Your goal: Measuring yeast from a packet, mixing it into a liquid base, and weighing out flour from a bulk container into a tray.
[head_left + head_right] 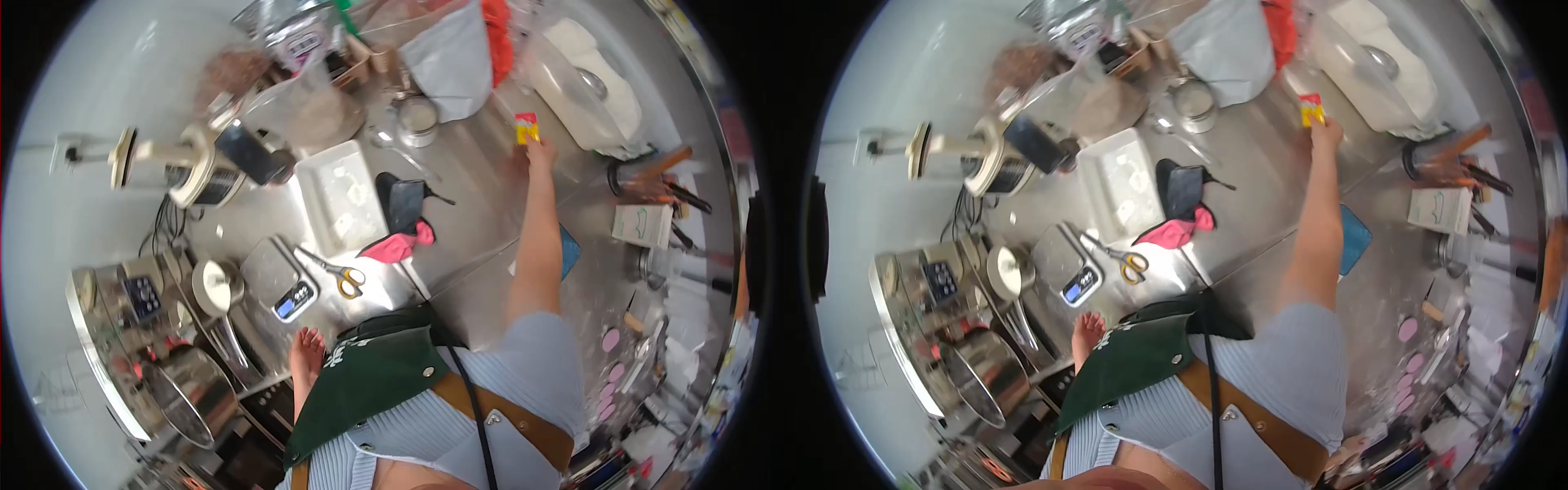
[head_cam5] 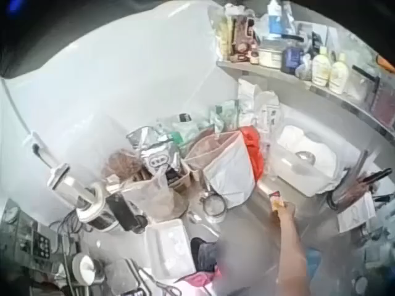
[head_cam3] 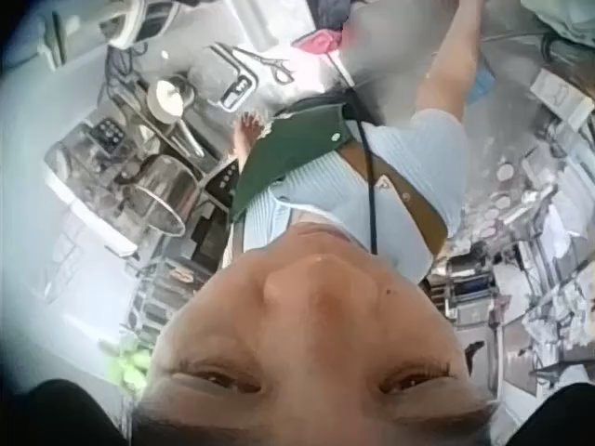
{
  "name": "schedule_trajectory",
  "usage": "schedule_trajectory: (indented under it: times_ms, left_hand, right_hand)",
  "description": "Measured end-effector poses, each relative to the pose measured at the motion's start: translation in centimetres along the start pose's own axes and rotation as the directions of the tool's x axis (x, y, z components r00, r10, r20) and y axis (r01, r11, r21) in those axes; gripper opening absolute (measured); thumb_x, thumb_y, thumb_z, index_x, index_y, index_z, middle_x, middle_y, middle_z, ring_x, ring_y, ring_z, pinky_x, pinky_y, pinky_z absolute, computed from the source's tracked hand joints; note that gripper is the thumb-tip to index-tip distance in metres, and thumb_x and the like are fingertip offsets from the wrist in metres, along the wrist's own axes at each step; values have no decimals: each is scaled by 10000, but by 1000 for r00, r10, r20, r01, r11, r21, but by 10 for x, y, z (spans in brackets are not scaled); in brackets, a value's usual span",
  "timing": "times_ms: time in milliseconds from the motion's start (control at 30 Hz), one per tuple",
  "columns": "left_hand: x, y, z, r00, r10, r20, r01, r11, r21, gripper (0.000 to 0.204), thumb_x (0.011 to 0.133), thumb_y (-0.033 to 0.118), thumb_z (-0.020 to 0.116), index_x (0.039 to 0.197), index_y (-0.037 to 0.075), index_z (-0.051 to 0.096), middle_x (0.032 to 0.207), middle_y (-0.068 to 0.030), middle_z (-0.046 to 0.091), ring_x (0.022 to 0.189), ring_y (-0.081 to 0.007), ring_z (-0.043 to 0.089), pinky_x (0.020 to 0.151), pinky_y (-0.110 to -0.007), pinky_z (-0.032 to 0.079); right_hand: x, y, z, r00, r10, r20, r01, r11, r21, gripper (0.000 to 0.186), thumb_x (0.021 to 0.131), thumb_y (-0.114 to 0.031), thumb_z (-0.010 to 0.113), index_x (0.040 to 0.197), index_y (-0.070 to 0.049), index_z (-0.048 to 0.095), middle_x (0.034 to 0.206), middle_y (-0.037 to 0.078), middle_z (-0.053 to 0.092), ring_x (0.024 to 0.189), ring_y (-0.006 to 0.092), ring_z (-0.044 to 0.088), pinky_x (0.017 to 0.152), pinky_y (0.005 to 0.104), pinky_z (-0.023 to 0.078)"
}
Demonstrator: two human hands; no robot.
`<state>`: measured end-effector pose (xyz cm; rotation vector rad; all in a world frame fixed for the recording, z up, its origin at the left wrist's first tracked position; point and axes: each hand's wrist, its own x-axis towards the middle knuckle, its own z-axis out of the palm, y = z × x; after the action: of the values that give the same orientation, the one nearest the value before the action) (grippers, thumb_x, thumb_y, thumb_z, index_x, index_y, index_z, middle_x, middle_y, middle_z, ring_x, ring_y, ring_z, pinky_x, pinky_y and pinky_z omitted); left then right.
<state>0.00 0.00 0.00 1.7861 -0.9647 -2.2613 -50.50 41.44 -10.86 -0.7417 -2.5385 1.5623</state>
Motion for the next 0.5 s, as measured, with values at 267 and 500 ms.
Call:
schedule_trajectory:
  times_ms: [267, 500]
  left_hand:
    - [-18, -33, -57, 1000, 17, -15, -19, 987, -161, 281, 839, 289, 482, 992, 53, 470, 892, -82, 552, 757, -179, 535, 659, -287, 430]
    - [-59, -68, -119, 994, 79, -75, -102, 917, -386, 256, 853, 253, 473, 984, 34, 463, 882, -103, 556, 744, -176, 543, 641, -273, 454]
  right_hand:
    - [-283, -49, -16, 444, -80, 892, -122, 981, 149, 129, 742, -96, 620, 837, -40, 551, 703, -5, 560, 547, 41, 471, 492, 175, 377]
    - [-439, -42, 49, 35, 111, 993, -9, 994, -110, 105, 744, -74, 616, 817, -37, 550, 663, -11, 547, 513, 35, 446, 453, 176, 352]
